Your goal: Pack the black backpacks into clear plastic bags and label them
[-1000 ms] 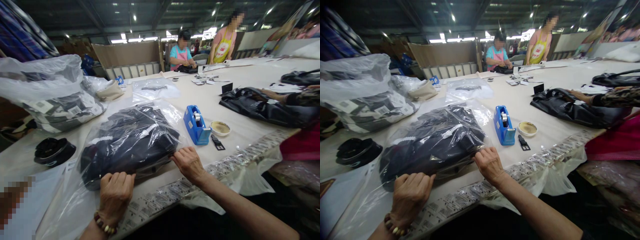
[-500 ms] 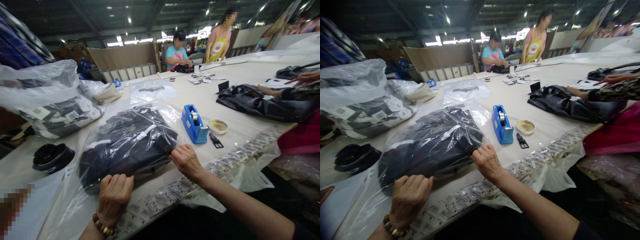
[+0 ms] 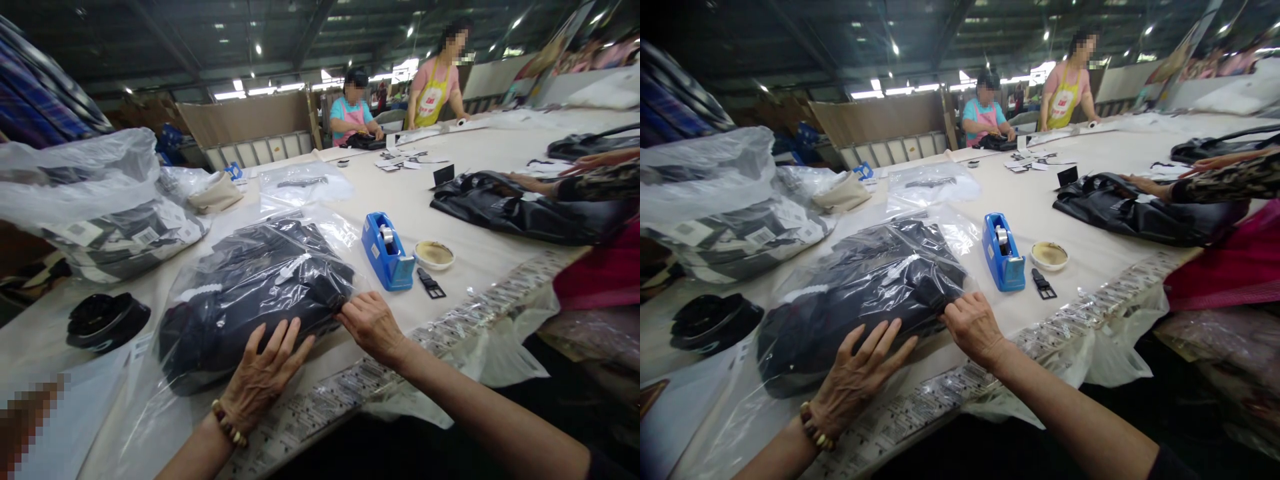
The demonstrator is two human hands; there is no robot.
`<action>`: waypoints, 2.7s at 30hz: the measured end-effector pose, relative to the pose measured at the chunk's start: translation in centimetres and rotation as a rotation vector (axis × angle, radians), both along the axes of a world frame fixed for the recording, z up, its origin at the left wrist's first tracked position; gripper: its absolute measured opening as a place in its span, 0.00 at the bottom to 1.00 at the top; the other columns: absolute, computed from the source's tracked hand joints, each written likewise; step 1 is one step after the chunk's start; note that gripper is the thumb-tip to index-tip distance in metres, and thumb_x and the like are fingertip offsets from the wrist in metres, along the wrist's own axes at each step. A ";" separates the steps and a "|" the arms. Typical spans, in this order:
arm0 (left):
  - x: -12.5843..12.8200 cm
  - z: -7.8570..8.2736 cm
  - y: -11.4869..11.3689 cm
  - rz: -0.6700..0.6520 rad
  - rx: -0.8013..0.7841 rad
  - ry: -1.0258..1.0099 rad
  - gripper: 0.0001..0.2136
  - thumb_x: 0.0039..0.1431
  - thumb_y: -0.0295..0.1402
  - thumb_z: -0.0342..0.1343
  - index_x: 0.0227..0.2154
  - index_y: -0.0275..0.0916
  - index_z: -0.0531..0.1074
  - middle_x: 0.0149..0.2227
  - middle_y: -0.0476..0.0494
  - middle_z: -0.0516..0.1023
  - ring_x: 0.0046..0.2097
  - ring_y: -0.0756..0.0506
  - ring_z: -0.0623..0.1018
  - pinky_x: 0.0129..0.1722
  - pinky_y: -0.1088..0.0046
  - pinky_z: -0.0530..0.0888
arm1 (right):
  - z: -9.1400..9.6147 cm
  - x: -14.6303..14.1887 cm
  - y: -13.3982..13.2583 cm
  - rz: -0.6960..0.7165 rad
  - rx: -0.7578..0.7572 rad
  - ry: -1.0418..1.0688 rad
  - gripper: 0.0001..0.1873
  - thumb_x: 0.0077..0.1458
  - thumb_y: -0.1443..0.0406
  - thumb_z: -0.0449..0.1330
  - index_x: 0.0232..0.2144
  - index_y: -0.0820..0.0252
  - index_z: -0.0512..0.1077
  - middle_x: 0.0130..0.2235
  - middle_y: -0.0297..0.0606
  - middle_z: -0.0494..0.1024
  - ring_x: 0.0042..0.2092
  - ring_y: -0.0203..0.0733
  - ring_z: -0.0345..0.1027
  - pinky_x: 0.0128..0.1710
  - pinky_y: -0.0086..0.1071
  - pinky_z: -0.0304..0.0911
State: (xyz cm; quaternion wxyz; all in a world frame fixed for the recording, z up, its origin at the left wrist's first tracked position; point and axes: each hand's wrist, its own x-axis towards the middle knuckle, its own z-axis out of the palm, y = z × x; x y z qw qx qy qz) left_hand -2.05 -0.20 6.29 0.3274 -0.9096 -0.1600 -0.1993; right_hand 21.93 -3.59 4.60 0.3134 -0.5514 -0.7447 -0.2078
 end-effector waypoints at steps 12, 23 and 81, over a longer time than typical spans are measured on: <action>0.2 -0.8 0.7 -0.015 -0.021 -0.089 0.17 0.64 0.27 0.42 0.52 0.46 0.68 0.52 0.40 0.72 0.52 0.41 0.69 0.56 0.56 0.58 | 0.1 0.2 -0.1 -0.004 -0.009 0.007 0.13 0.58 0.65 0.56 0.22 0.59 0.65 0.23 0.33 0.68 0.29 0.40 0.57 0.33 0.33 0.47; 0.4 -0.5 1.3 -0.041 -0.065 -0.180 0.16 0.64 0.27 0.45 0.49 0.50 0.70 0.52 0.38 0.71 0.53 0.41 0.69 0.55 0.56 0.60 | 1.2 3.1 -1.7 -0.064 0.010 -0.023 0.08 0.60 0.69 0.53 0.29 0.62 0.68 0.25 0.35 0.69 0.32 0.40 0.60 0.36 0.36 0.51; 0.1 -1.3 1.8 -0.062 -0.116 -0.237 0.16 0.63 0.28 0.45 0.49 0.52 0.70 0.54 0.36 0.69 0.56 0.40 0.68 0.56 0.56 0.61 | 0.2 5.7 -3.2 -0.172 -0.108 0.734 0.16 0.50 0.51 0.60 0.32 0.57 0.69 0.29 0.36 0.73 0.29 0.39 0.66 0.31 0.34 0.64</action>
